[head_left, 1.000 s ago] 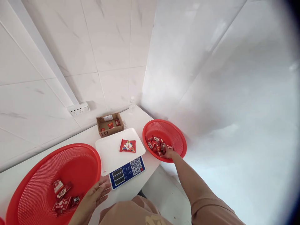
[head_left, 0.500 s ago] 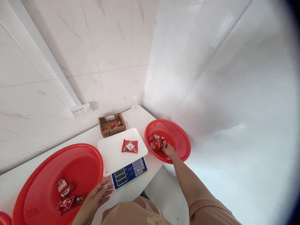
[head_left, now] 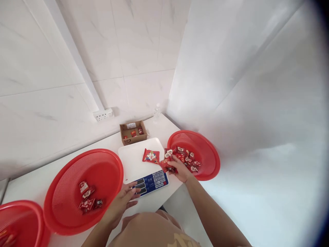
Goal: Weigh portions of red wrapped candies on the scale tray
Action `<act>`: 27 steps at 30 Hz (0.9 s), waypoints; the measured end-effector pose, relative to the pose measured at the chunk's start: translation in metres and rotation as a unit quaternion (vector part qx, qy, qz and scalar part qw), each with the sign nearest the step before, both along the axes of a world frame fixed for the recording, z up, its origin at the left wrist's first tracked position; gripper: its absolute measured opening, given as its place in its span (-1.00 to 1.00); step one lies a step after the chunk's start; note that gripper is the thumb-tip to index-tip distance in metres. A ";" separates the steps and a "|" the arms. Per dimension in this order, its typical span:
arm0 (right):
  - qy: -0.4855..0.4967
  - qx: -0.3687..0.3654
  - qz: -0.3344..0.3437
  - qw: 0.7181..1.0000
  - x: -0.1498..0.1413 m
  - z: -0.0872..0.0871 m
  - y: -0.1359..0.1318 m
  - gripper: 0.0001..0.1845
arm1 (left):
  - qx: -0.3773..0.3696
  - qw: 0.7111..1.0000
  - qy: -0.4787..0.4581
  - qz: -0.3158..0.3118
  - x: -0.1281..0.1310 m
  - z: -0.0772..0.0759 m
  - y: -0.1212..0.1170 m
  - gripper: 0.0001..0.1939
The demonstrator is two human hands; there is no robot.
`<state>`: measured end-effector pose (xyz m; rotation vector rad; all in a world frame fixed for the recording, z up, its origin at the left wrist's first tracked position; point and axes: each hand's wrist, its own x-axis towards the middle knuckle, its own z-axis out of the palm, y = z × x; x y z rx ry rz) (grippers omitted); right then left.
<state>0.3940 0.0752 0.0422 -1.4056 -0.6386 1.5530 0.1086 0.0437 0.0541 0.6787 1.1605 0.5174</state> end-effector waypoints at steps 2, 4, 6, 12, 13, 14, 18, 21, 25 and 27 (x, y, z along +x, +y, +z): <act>0.038 0.008 0.077 0.996 -0.038 0.001 -0.005 -0.53 | 0.007 1.000 -0.022 0.010 0.009 0.006 0.002 -0.24; 0.065 0.014 0.149 0.987 -0.072 0.002 -0.010 -0.53 | 0.005 0.998 -0.054 0.016 0.016 0.010 0.003 -0.19; 0.078 0.014 0.198 0.977 -0.098 0.000 -0.016 -0.53 | -0.004 0.997 -0.076 0.015 0.018 0.011 0.003 -0.17; 0.077 -0.016 0.205 0.976 -0.119 -0.012 -0.023 -0.42 | -0.022 0.998 -0.066 0.012 0.013 0.004 -0.002 -0.28; 0.073 -0.022 0.191 0.979 -0.118 -0.015 -0.022 -0.42 | -0.025 0.998 -0.058 0.017 0.012 0.002 -0.003 -0.30; 0.069 -0.027 0.174 0.982 -0.117 -0.018 -0.020 -0.44 | -0.028 0.998 -0.048 0.027 0.011 0.000 -0.003 -0.31; 0.060 -0.054 0.101 0.992 -0.114 -0.030 -0.003 -0.54 | -0.039 0.996 -0.022 0.079 0.007 -0.008 0.002 -0.46; 0.080 -0.054 0.068 0.993 -0.113 -0.032 0.014 -0.61 | -0.049 0.993 -0.028 0.109 0.003 -0.008 0.007 -0.59; 0.093 -0.041 0.037 0.994 -0.113 -0.036 0.024 -0.49 | -0.055 0.990 -0.041 0.122 -0.003 -0.007 0.006 -0.64; 0.079 -0.044 0.027 0.996 -0.113 -0.040 0.024 -0.38 | -0.054 0.990 -0.047 0.123 -0.006 -0.008 0.004 -0.62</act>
